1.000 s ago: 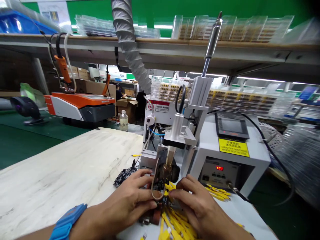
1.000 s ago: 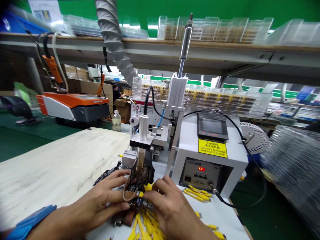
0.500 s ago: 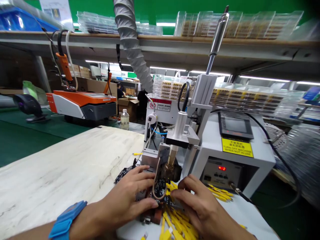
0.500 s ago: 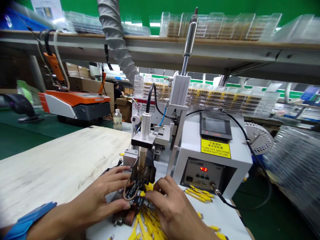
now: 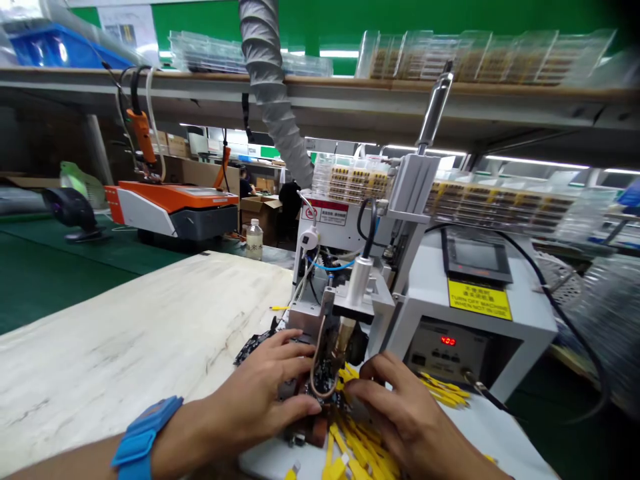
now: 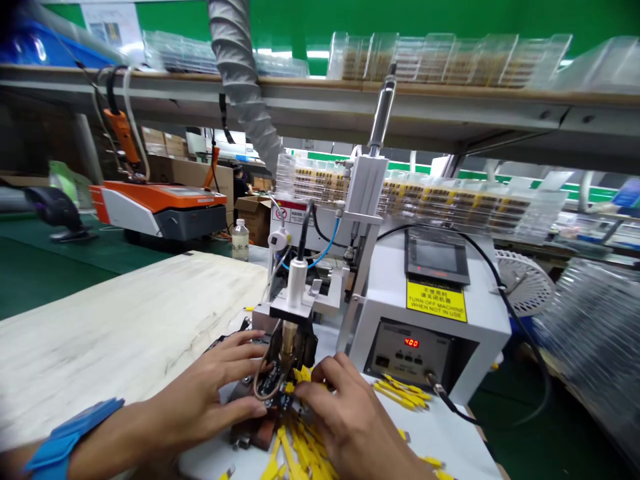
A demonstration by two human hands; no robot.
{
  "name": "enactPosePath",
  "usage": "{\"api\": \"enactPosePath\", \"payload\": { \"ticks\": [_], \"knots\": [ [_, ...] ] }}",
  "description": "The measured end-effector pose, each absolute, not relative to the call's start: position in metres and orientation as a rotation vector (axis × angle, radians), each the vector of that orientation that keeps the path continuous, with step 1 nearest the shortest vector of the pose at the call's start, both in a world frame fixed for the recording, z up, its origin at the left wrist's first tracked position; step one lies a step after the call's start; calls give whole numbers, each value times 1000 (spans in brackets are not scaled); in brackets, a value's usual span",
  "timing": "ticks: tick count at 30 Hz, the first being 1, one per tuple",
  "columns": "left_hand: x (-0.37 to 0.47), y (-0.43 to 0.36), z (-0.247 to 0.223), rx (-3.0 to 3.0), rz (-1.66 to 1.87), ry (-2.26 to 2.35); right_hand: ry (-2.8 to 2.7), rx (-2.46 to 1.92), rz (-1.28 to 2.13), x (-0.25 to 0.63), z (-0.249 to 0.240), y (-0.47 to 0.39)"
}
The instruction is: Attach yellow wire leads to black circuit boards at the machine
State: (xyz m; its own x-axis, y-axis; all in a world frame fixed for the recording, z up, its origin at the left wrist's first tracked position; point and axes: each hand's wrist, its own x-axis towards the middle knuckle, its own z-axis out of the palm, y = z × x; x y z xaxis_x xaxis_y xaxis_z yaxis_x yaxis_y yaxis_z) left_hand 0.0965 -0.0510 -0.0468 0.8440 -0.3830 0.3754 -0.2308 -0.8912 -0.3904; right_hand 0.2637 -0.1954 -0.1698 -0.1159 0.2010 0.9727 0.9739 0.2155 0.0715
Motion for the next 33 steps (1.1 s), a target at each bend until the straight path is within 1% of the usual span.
{"api": "enactPosePath", "payload": {
  "ticks": [8,14,33],
  "knots": [
    [97,-52,-46,-2711,-634,452,-1524,-1146,-1048,265,-171,-195],
    [95,-53,-47,-2705,-648,464,-1550,-1169,-1002,263,-168,-196],
    [94,-51,-48,-2728,-630,310,-1564,-1138,-979,265,-170,-197]
  ]
}}
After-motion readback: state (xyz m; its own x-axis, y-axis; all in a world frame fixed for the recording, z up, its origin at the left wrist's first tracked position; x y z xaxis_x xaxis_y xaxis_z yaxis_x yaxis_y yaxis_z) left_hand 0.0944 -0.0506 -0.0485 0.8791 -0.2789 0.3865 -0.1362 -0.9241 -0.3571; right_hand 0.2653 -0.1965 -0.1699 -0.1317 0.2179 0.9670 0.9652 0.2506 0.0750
